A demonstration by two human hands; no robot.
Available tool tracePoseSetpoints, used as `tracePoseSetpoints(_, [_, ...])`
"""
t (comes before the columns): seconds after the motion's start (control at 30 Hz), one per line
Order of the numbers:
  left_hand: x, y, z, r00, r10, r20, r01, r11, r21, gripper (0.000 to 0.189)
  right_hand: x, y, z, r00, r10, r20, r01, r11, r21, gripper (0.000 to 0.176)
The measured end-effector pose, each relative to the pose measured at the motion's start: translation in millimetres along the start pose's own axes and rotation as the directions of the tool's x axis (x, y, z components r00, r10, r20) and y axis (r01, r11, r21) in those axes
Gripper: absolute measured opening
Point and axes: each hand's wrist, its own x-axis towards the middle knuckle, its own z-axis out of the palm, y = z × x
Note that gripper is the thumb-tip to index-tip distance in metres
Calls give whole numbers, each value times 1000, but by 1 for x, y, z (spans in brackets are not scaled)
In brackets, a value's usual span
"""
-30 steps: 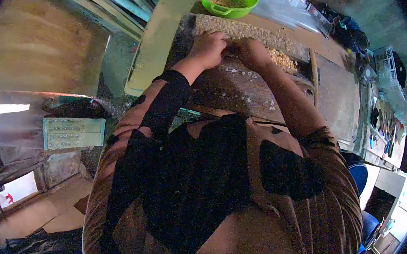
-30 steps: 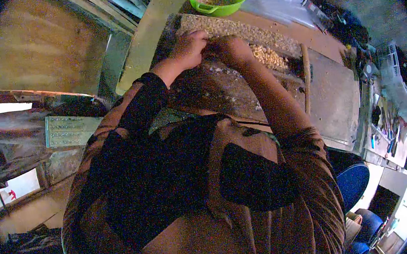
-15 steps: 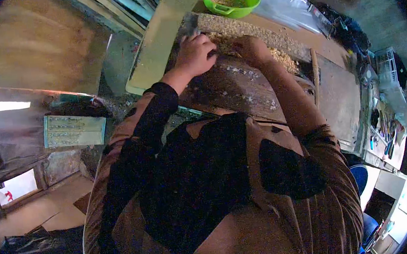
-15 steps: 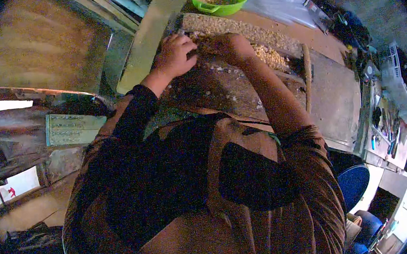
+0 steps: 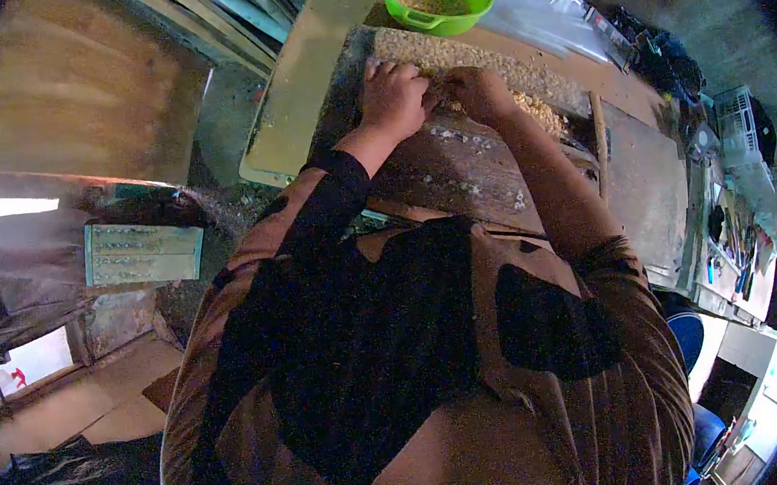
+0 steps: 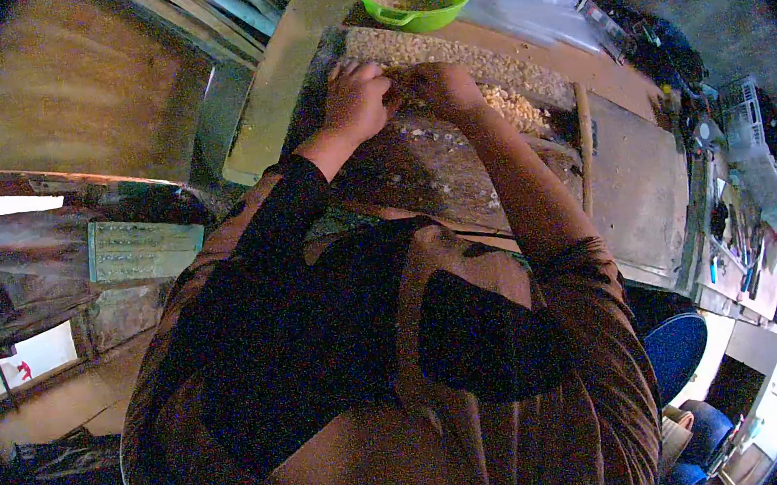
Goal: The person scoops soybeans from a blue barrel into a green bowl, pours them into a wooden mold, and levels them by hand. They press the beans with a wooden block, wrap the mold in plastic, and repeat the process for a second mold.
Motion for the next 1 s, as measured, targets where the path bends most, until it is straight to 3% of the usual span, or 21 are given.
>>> tracePoseSetpoints(0.17, [1, -4, 12, 999, 30, -21, -29, 1000, 7, 13, 1, 5, 2, 999, 33, 37, -33, 999, -4, 19])
tracePoseSetpoints(0.27, [3, -5, 13, 998, 49, -43, -49, 999, 12, 8, 0, 2, -1, 999, 38, 34, -34, 994, -106, 18])
tracePoseSetpoints(0.37, [5, -6, 12, 997, 72, -18, -71, 997, 38, 5, 2, 10, 6, 999, 42, -9, -42, 999, 13, 19])
tracePoseSetpoints(0.53, [12, -9, 8, 989, 117, 88, -123, 990, 62, 6, 4, 9, 5, 998, -60, 4, 59, 964, -258, 19])
tracePoseSetpoints(0.57, [14, -11, 8, 987, 125, 98, -131, 990, 48, 7, 3, 9, 5, 998, -60, 3, 59, 964, -258, 19])
tracePoseSetpoints(0.63, [17, -13, 7, 985, 134, 109, -139, 990, 35, 8, 3, 10, 6, 994, 68, -88, -70, 997, -22, 20])
tracePoseSetpoints(0.67, [18, -14, 7, 981, 158, 112, -163, 986, 37, 8, 0, 6, 3, 994, 69, -89, -71, 997, -22, 20])
tracePoseSetpoints(0.77, [21, -17, 7, 976, 192, 105, -197, 979, 41, 9, -7, -2, -5, 997, 32, -72, -38, 995, -93, 19])
tracePoseSetpoints(0.83, [23, -19, 8, 974, 203, 96, -207, 978, 37, 9, -11, 6, -2, 957, -218, -190, 191, 970, -150, 20])
tracePoseSetpoints(0.97, [31, -24, 8, 961, 195, 195, -207, 978, 40, 10, -4, 6, 0, 957, -243, -156, 213, 959, -187, 21])
tracePoseSetpoints(1.0, [33, -25, 9, 956, 210, 203, -219, 976, 18, 11, 2, 8, 5, 979, -163, -122, 138, 972, -192, 22])
